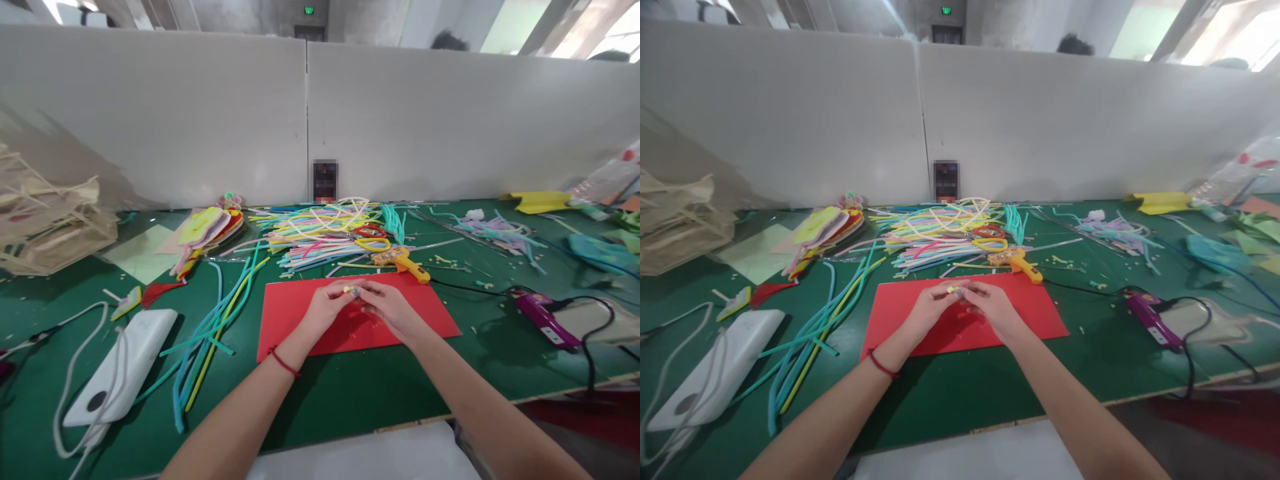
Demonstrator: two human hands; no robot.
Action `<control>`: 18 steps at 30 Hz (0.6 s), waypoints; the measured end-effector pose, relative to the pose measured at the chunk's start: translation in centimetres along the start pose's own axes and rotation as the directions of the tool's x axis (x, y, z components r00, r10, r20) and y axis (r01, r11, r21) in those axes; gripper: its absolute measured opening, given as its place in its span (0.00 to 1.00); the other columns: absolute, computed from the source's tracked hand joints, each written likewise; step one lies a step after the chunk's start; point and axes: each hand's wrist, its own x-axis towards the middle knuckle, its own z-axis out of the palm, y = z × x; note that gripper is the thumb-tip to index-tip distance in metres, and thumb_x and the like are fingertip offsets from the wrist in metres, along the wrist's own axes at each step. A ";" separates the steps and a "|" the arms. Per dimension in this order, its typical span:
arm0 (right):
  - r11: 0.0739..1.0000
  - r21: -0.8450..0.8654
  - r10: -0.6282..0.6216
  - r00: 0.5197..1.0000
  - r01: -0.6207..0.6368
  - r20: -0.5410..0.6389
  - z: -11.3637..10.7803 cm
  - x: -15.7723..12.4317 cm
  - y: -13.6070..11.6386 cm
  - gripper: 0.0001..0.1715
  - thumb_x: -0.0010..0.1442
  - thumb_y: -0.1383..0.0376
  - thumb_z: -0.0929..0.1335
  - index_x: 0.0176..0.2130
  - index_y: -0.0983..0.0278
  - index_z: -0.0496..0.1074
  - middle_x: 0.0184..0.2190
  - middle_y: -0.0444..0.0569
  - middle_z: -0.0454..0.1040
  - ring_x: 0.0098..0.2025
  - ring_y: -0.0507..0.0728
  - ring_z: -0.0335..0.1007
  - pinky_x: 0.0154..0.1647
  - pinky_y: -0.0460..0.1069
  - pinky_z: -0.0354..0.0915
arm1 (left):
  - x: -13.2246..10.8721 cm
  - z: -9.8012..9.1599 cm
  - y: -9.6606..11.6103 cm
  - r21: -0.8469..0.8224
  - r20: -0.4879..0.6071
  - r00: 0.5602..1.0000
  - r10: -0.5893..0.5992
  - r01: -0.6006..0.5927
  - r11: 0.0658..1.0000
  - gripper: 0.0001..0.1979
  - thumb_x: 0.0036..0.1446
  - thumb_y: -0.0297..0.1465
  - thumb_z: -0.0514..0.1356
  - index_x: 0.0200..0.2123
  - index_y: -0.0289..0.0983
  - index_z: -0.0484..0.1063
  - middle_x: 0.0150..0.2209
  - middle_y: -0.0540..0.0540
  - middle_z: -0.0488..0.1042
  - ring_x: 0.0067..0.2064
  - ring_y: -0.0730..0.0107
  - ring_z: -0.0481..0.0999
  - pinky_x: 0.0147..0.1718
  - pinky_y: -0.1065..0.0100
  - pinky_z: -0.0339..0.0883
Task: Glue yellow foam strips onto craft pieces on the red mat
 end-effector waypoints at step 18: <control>0.881 -0.453 -0.207 0.973 0.141 -0.099 -1.1 0.3 -0.2 0.21 0.51 0.49 0.67 0.31 0.65 0.74 0.24 0.48 0.76 0.25 0.55 0.70 0.23 0.48 0.64 | 0.4 -0.3 0.1 0.412 -0.180 0.972 0.151 -0.064 0.909 0.03 0.53 0.28 0.59 0.29 0.36 0.72 0.31 0.48 0.77 0.34 0.68 0.76 0.36 0.68 0.69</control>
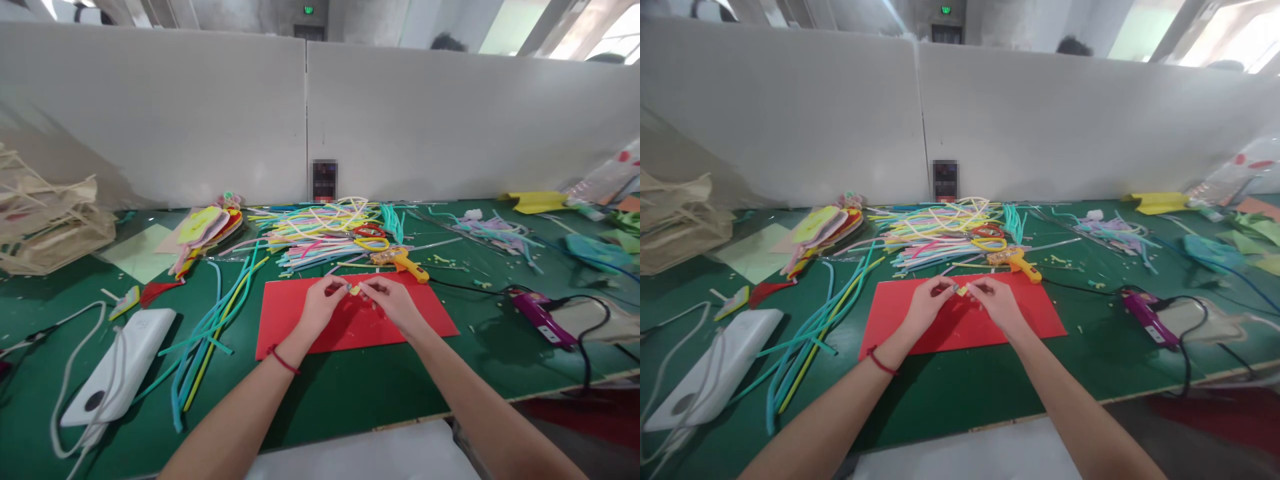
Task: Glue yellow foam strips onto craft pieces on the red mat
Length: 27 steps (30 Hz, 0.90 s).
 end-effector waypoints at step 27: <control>0.910 -0.406 -0.145 0.983 0.087 -0.115 0.8 1.2 2.9 0.17 0.56 0.52 0.64 0.29 0.60 0.72 0.28 0.48 0.77 0.31 0.57 0.72 0.31 0.49 0.63 | -0.9 0.6 -0.8 0.644 0.265 0.941 0.212 -0.336 0.687 0.13 0.63 0.30 0.51 0.46 0.41 0.73 0.35 0.46 0.70 0.37 0.67 0.71 0.37 0.68 0.67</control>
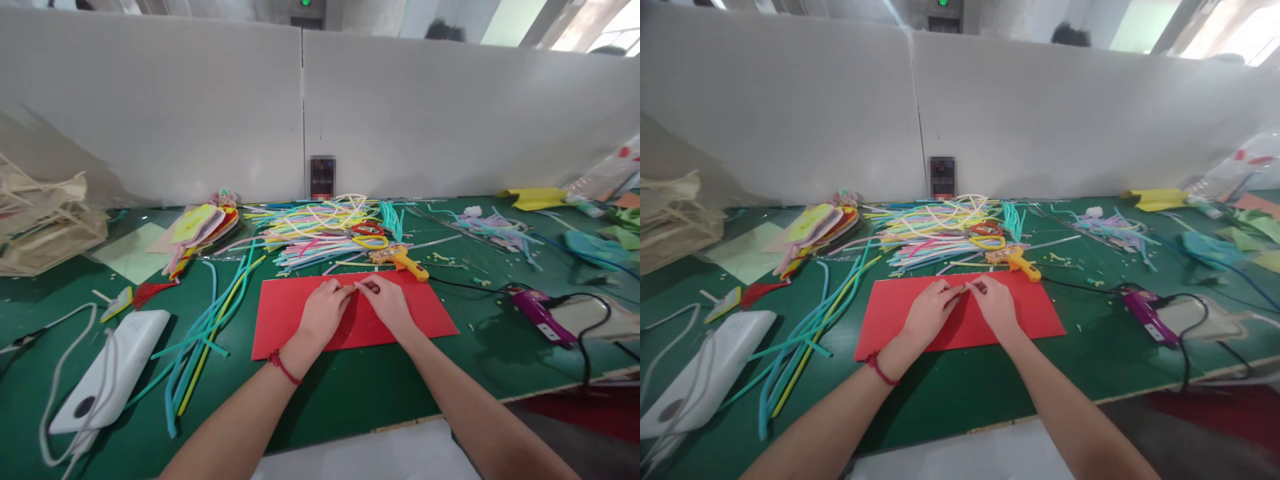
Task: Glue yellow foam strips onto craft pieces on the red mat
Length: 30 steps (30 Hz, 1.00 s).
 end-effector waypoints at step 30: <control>0.878 -0.476 0.015 0.996 -0.058 -0.093 -10.4 4.7 7.9 0.20 0.56 0.57 0.63 0.42 0.65 0.75 0.38 0.53 0.78 0.36 0.60 0.73 0.34 0.51 0.65 | 0.0 -0.4 0.3 -0.037 0.068 0.992 -0.103 0.105 0.994 0.13 0.63 0.30 0.52 0.46 0.42 0.73 0.38 0.48 0.71 0.40 0.70 0.74 0.37 0.72 0.69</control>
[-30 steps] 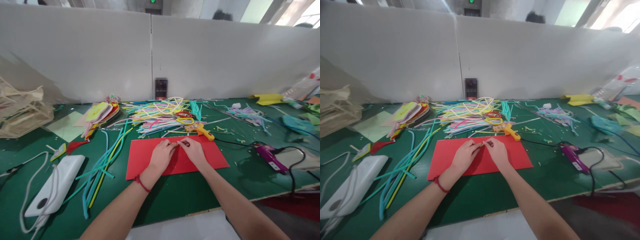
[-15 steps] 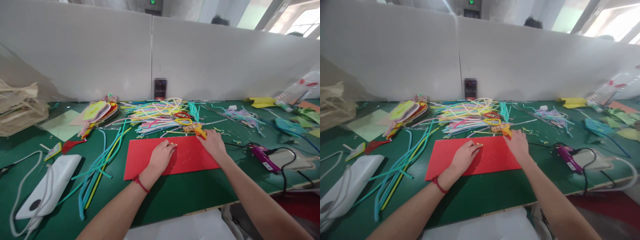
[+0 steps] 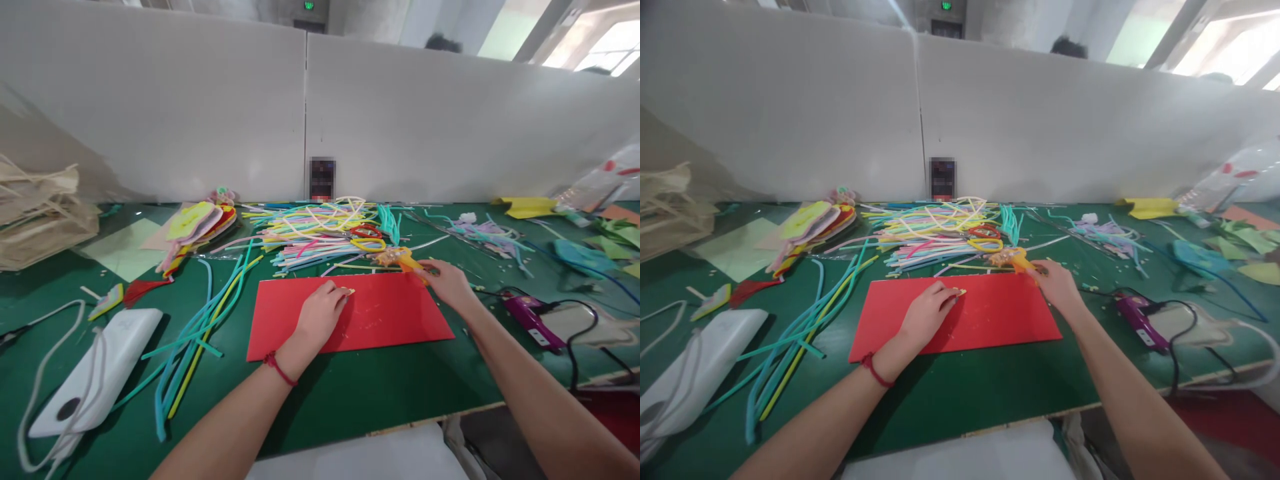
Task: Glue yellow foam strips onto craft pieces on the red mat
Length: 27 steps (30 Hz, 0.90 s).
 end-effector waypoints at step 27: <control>0.923 0.067 -0.366 0.918 0.379 -0.151 3.5 0.8 -5.4 0.18 0.62 0.54 0.60 0.32 0.61 0.73 0.36 0.50 0.74 0.42 0.60 0.70 0.40 0.53 0.65 | 0.0 -0.2 0.0 -0.198 -0.033 0.996 -0.080 0.072 0.977 0.10 0.62 0.28 0.53 0.41 0.39 0.74 0.38 0.48 0.72 0.39 0.69 0.74 0.38 0.68 0.70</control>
